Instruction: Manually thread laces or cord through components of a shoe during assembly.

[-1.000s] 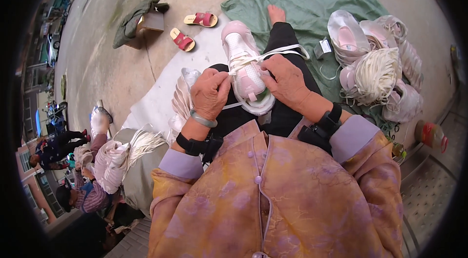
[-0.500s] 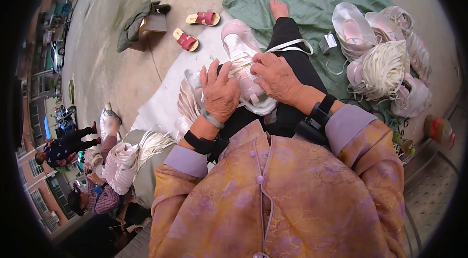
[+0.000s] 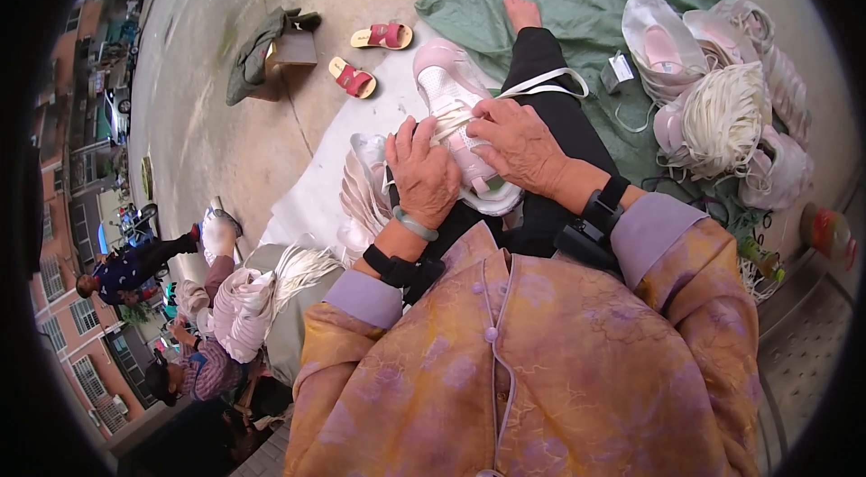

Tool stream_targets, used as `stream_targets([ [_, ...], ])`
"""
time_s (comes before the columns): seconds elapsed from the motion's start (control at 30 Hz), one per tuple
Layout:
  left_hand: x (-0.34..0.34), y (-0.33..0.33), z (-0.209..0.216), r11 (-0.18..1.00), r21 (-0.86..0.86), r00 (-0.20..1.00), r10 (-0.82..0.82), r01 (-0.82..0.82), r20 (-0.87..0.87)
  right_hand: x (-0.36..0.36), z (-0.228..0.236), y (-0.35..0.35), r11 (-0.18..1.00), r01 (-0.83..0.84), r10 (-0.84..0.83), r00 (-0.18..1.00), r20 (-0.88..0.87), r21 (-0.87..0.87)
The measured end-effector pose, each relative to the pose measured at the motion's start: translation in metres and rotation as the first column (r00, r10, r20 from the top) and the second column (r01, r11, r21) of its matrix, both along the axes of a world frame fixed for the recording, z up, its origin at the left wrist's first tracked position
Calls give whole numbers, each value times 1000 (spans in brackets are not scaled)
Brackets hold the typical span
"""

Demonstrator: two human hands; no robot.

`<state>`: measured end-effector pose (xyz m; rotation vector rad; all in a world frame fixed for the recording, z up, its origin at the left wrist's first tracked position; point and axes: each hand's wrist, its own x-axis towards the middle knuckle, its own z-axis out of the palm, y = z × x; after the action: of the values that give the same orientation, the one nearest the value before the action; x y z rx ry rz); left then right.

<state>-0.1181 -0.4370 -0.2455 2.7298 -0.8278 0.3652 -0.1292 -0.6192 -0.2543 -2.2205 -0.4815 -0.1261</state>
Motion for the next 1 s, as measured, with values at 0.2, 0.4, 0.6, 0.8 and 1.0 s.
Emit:
stream_targets([
  [0.2, -1, 3, -5, 978, -205, 991, 5, -34, -137, 2, -1, 2, 999, 42, -42, 999, -3, -6],
  [0.4, -3, 5, -6, 912, -390, 940, -14, -128, -341, 3, -1, 5, 998, 52, -52, 999, 11, 28],
  [0.6, -1, 6, -1, 958, -286, 961, -48, -33, -272, 4, -3, 8, 997, 76, -78, 995, 66, 34],
  [0.8, -1, -3, 8, 978, -188, 935, 21, -93, -354, 5, -6, 10, 992, 111, -115, 991, 74, 54],
  [1.0, 1, -2, 10, 981, -190, 949, -25, -37, -314, 4, -5, 15, 984, 162, -165, 986, 39, 69],
])
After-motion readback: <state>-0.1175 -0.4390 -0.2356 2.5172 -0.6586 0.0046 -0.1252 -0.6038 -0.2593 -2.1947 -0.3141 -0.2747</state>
